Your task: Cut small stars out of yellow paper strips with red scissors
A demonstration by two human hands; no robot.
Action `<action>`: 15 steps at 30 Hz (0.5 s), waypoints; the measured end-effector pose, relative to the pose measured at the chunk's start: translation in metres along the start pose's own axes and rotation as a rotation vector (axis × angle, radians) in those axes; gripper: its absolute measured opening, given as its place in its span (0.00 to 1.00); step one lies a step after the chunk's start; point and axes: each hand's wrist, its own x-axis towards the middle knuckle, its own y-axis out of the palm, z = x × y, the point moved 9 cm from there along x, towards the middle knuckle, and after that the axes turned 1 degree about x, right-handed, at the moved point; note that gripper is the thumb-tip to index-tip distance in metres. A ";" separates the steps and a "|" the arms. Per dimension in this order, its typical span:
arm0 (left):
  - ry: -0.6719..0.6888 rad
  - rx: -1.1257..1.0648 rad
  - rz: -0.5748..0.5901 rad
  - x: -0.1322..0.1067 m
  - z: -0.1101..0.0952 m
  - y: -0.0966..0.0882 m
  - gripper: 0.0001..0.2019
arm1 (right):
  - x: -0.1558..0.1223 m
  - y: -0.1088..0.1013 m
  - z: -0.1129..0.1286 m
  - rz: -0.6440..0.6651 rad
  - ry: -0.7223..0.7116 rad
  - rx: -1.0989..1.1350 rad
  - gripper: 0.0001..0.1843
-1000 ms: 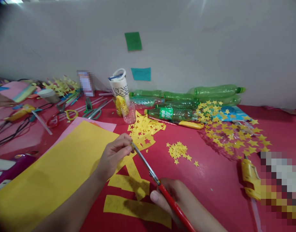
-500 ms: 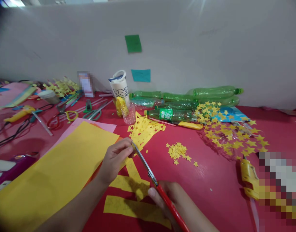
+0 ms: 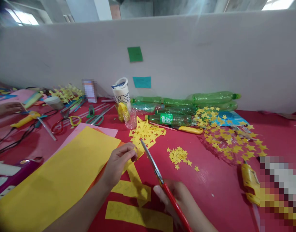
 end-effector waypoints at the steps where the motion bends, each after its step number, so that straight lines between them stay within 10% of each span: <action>1: -0.005 -0.001 0.003 0.000 0.001 0.000 0.12 | 0.000 -0.005 0.002 -0.037 -0.012 -0.009 0.27; 10: 0.082 0.214 0.020 0.002 -0.001 0.004 0.11 | 0.002 -0.044 0.016 -0.301 -0.088 -0.007 0.18; 15: 0.226 0.477 0.152 -0.011 -0.015 0.038 0.09 | 0.005 -0.043 0.010 -0.301 -0.106 0.057 0.17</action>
